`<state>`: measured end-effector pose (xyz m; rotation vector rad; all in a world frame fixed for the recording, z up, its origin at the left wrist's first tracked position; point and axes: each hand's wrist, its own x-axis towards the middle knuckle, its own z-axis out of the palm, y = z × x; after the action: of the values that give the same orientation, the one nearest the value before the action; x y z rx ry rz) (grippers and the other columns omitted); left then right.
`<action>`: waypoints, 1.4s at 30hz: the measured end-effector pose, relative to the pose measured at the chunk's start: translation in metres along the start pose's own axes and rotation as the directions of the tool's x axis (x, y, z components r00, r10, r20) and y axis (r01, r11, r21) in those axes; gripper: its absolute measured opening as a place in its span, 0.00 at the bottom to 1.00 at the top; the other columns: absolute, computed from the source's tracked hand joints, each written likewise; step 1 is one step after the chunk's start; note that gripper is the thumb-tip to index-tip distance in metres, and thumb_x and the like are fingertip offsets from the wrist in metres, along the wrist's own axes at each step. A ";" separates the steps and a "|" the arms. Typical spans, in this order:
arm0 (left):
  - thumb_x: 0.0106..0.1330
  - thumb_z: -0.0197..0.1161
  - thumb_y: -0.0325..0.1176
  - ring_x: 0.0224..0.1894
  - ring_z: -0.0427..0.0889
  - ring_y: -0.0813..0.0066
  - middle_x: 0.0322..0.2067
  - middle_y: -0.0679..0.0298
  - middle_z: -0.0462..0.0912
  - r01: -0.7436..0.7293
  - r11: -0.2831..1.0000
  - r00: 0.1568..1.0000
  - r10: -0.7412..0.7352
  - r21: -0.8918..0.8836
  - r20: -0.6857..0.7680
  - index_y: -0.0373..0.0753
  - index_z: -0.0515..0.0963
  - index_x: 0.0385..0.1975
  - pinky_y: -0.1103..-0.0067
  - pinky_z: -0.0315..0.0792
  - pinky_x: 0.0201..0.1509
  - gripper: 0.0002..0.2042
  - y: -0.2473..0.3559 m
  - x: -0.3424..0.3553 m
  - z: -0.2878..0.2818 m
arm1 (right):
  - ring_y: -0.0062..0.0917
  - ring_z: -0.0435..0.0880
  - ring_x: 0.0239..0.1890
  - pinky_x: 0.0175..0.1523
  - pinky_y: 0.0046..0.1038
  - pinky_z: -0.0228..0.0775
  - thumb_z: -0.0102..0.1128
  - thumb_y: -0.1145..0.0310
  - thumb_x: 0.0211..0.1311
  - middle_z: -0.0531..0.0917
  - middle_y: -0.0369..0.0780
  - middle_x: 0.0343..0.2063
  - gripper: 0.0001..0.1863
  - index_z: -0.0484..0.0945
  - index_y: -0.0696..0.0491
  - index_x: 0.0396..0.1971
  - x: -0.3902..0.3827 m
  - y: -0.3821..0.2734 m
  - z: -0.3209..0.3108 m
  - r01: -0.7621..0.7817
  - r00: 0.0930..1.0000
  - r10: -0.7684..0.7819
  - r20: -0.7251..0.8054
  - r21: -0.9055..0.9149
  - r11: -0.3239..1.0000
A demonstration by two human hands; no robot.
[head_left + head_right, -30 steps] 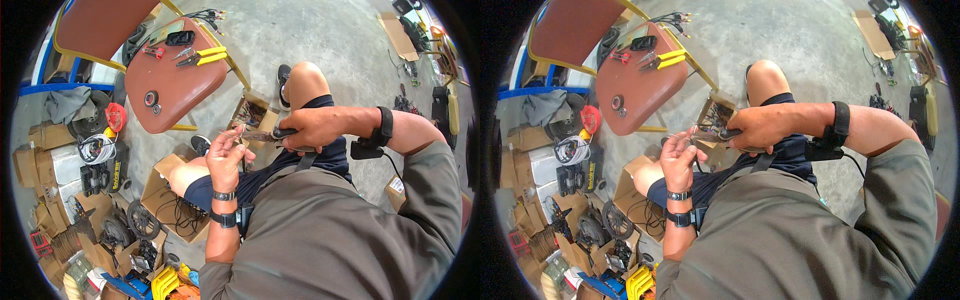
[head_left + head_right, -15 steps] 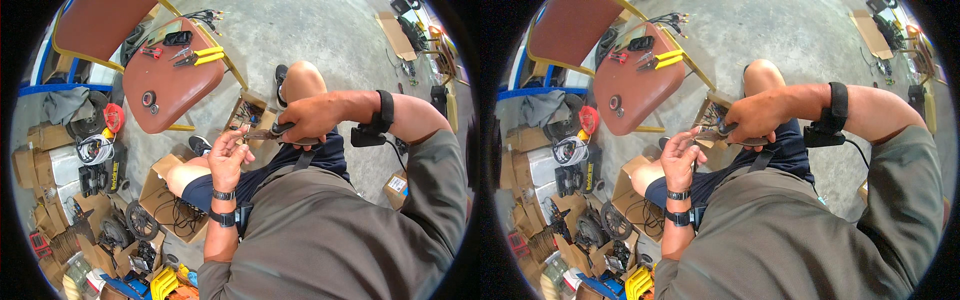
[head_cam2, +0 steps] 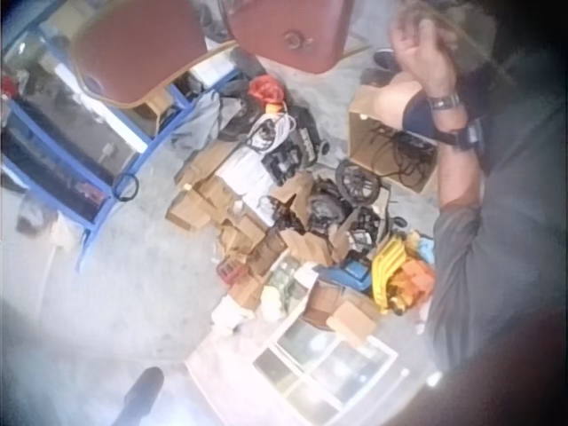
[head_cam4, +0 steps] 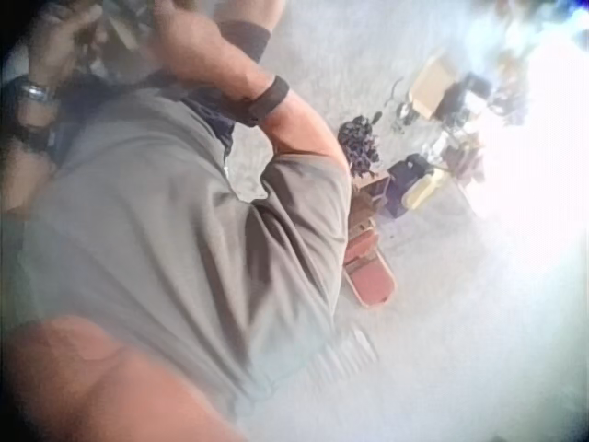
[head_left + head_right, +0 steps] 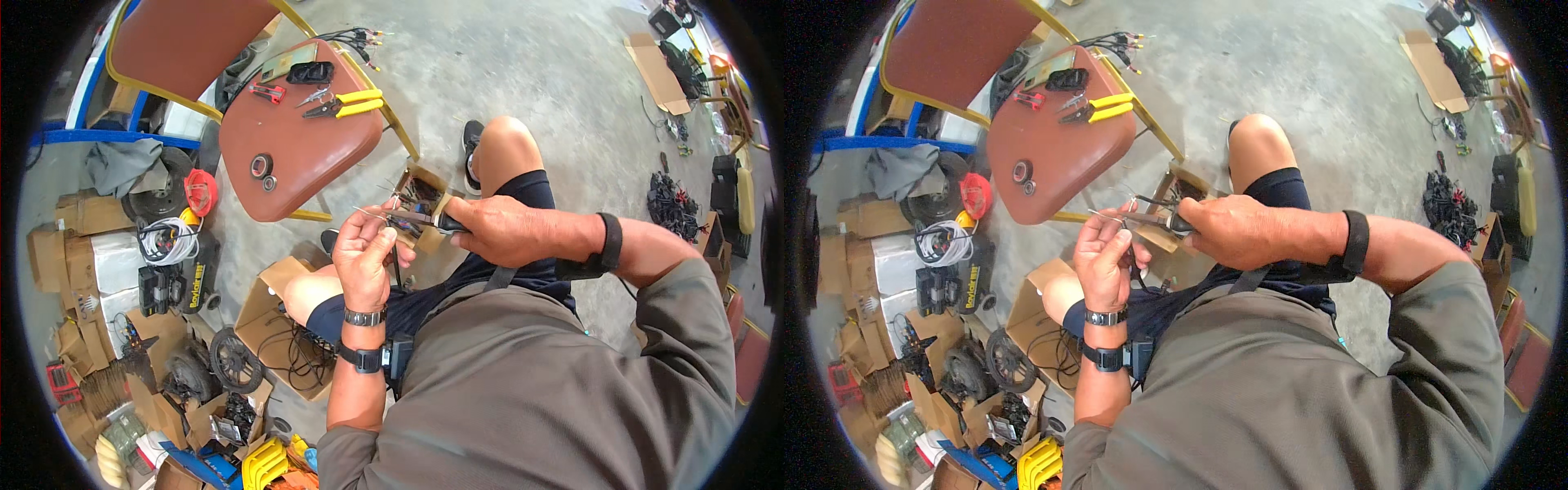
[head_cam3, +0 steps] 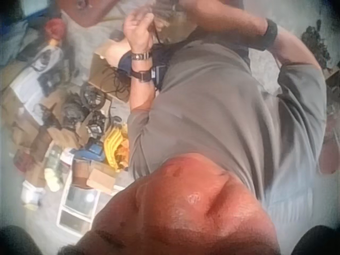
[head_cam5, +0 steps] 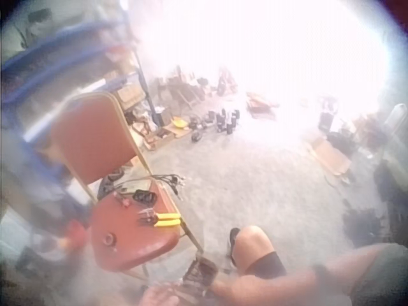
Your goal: Repairing or preparing electrical wiring for a motorcycle using pliers and tape.
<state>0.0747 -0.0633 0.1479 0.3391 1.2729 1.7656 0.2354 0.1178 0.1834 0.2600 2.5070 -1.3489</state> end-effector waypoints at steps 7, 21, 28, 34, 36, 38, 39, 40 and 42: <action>0.65 0.57 0.19 0.24 0.84 0.67 0.58 0.44 0.76 0.000 0.998 1.000 0.000 -0.055 -0.007 0.36 0.69 0.58 0.78 0.78 0.23 0.21 0.007 0.005 0.000 | 0.49 0.81 0.38 0.38 0.47 0.75 0.59 0.69 0.62 0.77 0.49 0.30 0.16 0.67 0.61 0.44 0.016 0.023 0.027 0.118 0.914 -0.235 -0.332 -0.338 0.934; 0.64 0.59 0.18 0.29 0.85 0.70 0.58 0.45 0.76 -0.081 0.986 0.997 0.080 0.145 0.014 0.35 0.69 0.57 0.81 0.77 0.29 0.20 -0.009 0.006 -0.007 | 0.39 0.84 0.30 0.33 0.37 0.75 0.55 0.62 0.69 0.82 0.47 0.27 0.15 0.72 0.59 0.43 -0.007 -0.004 -0.035 -0.168 0.983 0.148 0.112 0.201 0.965; 0.65 0.58 0.16 0.28 0.83 0.78 0.56 0.50 0.79 -0.059 0.980 0.996 0.045 0.191 0.076 0.36 0.71 0.55 0.83 0.76 0.31 0.19 -0.019 0.000 -0.005 | 0.21 0.85 0.32 0.29 0.24 0.78 0.51 0.61 0.73 0.85 0.38 0.33 0.15 0.75 0.59 0.43 -0.004 0.000 -0.059 -0.357 0.879 0.222 0.423 0.274 0.893; 0.65 0.59 0.17 0.28 0.84 0.74 0.55 0.47 0.79 -0.045 0.976 0.996 0.028 0.211 0.082 0.36 0.71 0.54 0.83 0.75 0.30 0.17 -0.026 -0.004 -0.001 | 0.22 0.88 0.37 0.28 0.23 0.79 0.50 0.62 0.74 0.85 0.39 0.37 0.15 0.74 0.60 0.44 0.000 0.001 -0.062 -0.419 0.840 0.223 0.495 0.329 0.846; 0.65 0.58 0.17 0.28 0.83 0.75 0.55 0.48 0.80 -0.037 0.977 0.996 0.019 0.212 0.083 0.36 0.72 0.53 0.83 0.75 0.30 0.17 -0.027 -0.004 -0.002 | 0.23 0.88 0.38 0.27 0.23 0.80 0.50 0.61 0.74 0.85 0.39 0.39 0.15 0.73 0.60 0.46 0.000 0.004 -0.061 -0.453 0.823 0.228 0.520 0.360 0.816; 0.65 0.58 0.17 0.28 0.83 0.75 0.54 0.48 0.80 -0.038 0.979 0.996 0.021 0.202 0.087 0.36 0.72 0.53 0.83 0.76 0.30 0.17 -0.028 -0.005 -0.003 | 0.24 0.89 0.38 0.27 0.23 0.79 0.50 0.61 0.75 0.85 0.40 0.39 0.15 0.72 0.60 0.46 -0.001 0.004 -0.060 -0.469 0.812 0.232 0.536 0.361 0.806; 0.65 0.59 0.17 0.28 0.83 0.76 0.54 0.48 0.80 -0.041 0.980 0.995 0.023 0.195 0.092 0.37 0.72 0.53 0.82 0.76 0.30 0.17 -0.029 -0.005 -0.003 | 0.24 0.89 0.38 0.27 0.23 0.79 0.50 0.61 0.75 0.85 0.40 0.40 0.15 0.71 0.60 0.47 -0.001 0.005 -0.060 -0.483 0.802 0.235 0.549 0.364 0.796; 0.65 0.59 0.17 0.28 0.83 0.76 0.54 0.48 0.80 -0.044 0.980 0.995 0.026 0.193 0.093 0.37 0.72 0.53 0.82 0.76 0.30 0.17 -0.028 -0.005 -0.003 | 0.24 0.89 0.38 0.27 0.23 0.79 0.50 0.61 0.75 0.85 0.40 0.40 0.15 0.71 0.60 0.47 -0.001 0.005 -0.060 -0.484 0.802 0.238 0.548 0.362 0.797; 0.66 0.59 0.18 0.29 0.83 0.76 0.54 0.48 0.80 -0.048 0.968 0.995 0.025 0.245 0.099 0.37 0.72 0.53 0.83 0.76 0.30 0.16 -0.026 -0.005 -0.002 | 0.24 0.89 0.39 0.27 0.23 0.79 0.49 0.62 0.75 0.85 0.41 0.40 0.15 0.71 0.60 0.47 -0.001 0.005 -0.060 -0.503 0.789 0.247 0.562 0.361 0.785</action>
<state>0.0899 -0.0668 0.1259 0.5850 1.4276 1.6029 0.2286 0.1710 0.2114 0.4498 1.5485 -1.6054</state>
